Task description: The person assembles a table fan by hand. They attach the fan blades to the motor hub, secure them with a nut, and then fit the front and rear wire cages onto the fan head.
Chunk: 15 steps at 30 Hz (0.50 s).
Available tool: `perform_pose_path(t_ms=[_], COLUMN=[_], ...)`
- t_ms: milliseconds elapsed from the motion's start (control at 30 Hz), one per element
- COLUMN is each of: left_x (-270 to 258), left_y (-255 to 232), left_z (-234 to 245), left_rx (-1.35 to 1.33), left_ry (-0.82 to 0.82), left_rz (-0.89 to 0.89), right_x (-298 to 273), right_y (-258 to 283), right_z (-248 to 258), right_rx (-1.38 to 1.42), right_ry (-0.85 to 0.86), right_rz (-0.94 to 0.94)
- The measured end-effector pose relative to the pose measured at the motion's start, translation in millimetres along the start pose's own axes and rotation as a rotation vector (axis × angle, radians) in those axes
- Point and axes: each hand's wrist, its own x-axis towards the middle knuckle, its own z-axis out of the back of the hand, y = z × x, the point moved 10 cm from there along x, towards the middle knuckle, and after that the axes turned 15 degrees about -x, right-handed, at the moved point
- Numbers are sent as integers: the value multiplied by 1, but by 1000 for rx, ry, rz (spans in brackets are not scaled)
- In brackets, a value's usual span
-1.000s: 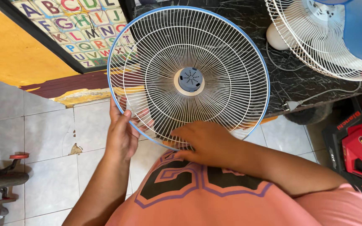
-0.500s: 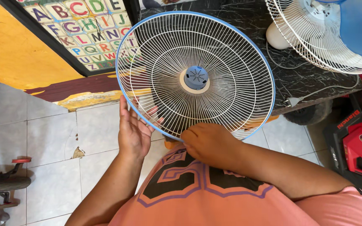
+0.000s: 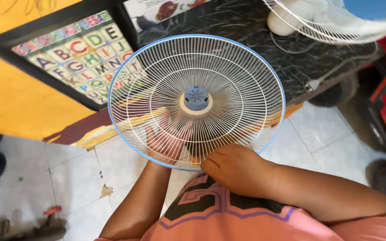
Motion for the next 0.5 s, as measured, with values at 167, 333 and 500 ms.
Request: perform_pose_path(t_ms=[167,333,500], left_x=[-10,-29,-53], left_y=[10,15,44], left_z=[10,5,0], left_rx=[19,54,51], left_ry=[-43,-36,-22], left_rz=[-45,-100,-207], right_x=[-23,-65,-114], right_y=[2,7,19], right_z=[19,61,97], right_rx=[58,103,213], right_ry=[-118,-285,-282], right_rz=[-100,-118,-83])
